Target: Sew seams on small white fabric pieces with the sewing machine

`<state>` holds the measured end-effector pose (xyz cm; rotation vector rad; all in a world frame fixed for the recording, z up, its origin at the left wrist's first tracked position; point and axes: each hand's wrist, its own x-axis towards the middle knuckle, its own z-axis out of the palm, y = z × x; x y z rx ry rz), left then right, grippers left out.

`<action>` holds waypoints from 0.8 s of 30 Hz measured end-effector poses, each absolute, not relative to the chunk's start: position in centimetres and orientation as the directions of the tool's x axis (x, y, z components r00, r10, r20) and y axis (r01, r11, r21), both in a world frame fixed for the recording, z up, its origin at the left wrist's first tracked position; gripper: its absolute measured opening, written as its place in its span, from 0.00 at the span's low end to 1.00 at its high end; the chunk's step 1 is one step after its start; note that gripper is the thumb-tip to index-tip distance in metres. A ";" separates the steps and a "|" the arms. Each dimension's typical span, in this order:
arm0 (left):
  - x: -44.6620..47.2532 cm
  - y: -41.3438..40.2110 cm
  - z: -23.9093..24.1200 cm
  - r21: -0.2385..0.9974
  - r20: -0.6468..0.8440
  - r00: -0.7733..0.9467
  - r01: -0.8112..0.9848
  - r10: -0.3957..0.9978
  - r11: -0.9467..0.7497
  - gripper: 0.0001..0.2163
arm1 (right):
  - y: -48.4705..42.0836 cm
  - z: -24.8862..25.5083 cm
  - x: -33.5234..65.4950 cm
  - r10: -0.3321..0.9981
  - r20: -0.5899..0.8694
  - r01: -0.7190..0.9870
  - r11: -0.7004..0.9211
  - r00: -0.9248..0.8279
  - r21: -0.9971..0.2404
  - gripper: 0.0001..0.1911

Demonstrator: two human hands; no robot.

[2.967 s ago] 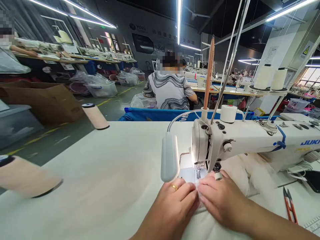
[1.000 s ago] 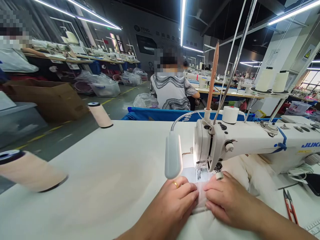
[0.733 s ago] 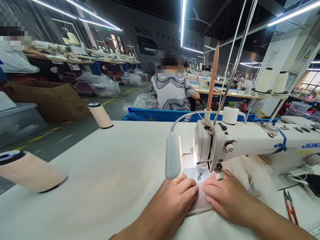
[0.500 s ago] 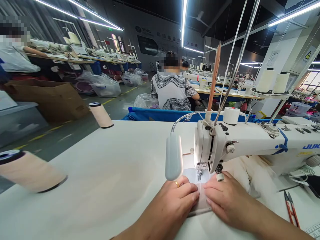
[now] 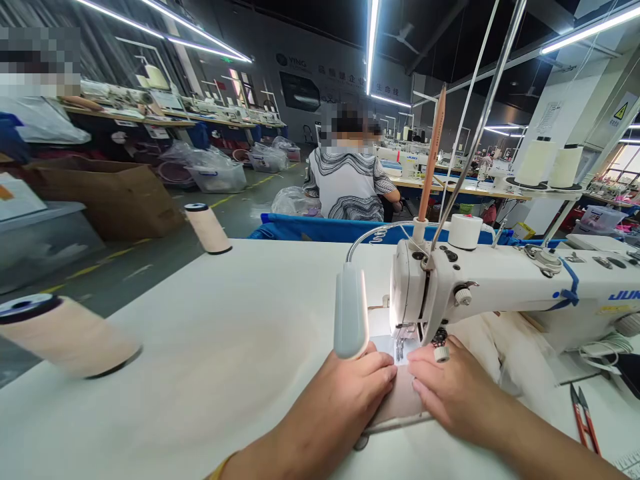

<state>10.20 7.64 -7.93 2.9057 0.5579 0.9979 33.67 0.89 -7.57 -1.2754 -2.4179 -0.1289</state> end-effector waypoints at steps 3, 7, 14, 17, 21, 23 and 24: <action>10.3 7.8 -7.6 0.117 0.565 0.761 0.309 0.319 -0.944 0.17 | 1.1 -7.6 33.7 0.773 0.425 0.828 0.554 -0.471 -0.089 0.06; 10.4 8.2 -8.2 0.115 0.539 0.762 0.357 0.360 -0.927 0.17 | 1.4 -7.7 33.7 0.774 0.441 0.842 0.535 -0.455 -0.071 0.08; 10.1 8.4 -8.3 0.201 0.493 0.741 0.413 0.457 -0.888 0.14 | 1.6 -8.1 33.8 0.752 0.482 0.827 0.554 -0.450 -0.092 0.14; 10.1 8.7 -8.7 0.320 0.473 0.687 0.450 0.552 -0.834 0.10 | 1.6 -8.2 33.8 0.751 0.489 0.818 0.563 -0.444 -0.121 0.14; 10.6 10.2 -9.3 0.398 0.366 0.643 0.545 0.672 -0.738 0.06 | 1.5 -8.3 33.9 0.737 0.516 0.807 0.574 -0.436 -0.138 0.13; 10.7 10.9 -9.1 0.382 0.366 0.630 0.569 0.685 -0.728 0.06 | 1.3 -8.4 34.0 0.733 0.524 0.801 0.580 -0.434 -0.149 0.13; 10.5 11.1 -8.8 0.367 0.366 0.631 0.578 0.684 -0.729 0.07 | 1.3 -8.4 34.1 0.733 0.526 0.798 0.581 -0.430 -0.157 0.14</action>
